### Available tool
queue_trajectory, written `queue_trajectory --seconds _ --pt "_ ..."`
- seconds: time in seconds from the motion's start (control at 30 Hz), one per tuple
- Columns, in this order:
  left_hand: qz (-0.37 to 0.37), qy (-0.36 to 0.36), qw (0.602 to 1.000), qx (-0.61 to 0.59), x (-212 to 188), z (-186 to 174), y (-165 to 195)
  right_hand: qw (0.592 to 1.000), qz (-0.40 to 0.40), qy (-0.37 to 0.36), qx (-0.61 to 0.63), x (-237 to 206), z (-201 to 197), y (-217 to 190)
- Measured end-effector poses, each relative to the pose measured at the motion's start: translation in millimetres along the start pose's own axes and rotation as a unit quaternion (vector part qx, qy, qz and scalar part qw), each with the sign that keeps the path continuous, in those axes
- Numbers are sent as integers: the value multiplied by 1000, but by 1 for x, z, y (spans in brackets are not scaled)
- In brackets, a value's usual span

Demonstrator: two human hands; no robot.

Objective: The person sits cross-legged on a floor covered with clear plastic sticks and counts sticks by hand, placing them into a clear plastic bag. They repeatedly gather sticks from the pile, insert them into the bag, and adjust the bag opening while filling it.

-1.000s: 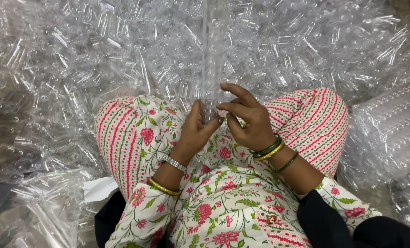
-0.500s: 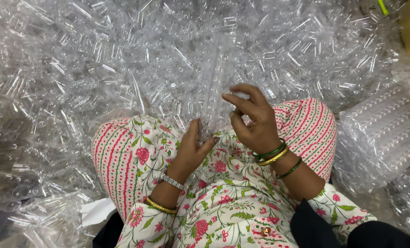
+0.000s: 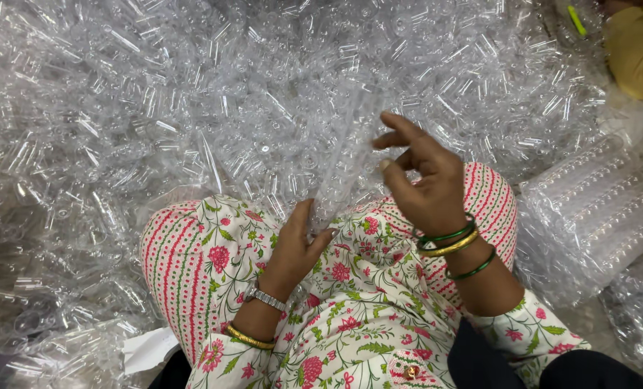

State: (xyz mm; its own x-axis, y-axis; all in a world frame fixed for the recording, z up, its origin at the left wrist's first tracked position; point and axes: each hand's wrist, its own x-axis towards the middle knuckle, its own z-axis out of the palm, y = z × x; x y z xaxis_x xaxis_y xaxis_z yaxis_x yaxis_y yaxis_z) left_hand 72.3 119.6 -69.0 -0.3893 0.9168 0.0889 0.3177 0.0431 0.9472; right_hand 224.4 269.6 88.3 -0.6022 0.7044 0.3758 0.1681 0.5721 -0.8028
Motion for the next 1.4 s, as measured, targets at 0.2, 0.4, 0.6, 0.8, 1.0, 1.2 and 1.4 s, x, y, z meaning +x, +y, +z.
queue_trajectory --seconds 0.2,0.4,0.6,0.8,1.0,1.2,1.4 --pt "133 87 982 98 4 1 -6 950 65 15 304 13 -28 -8" --pt "132 127 979 91 11 -1 0 988 14 -89 126 10 -49 -23" --pt "123 166 976 69 16 2 4 978 -99 -20 182 5 -42 5" --pt "89 203 975 20 16 -4 17 988 -138 62 -12 15 -28 56" --pt "133 155 973 -112 17 13 52 939 -31 -269 212 -22 30 48" --pt "18 201 973 115 17 -43 42 918 102 -177 341 -36 52 69" --pt "-323 284 870 243 -8 -200 -24 955 65 -125 261 -28 40 80"
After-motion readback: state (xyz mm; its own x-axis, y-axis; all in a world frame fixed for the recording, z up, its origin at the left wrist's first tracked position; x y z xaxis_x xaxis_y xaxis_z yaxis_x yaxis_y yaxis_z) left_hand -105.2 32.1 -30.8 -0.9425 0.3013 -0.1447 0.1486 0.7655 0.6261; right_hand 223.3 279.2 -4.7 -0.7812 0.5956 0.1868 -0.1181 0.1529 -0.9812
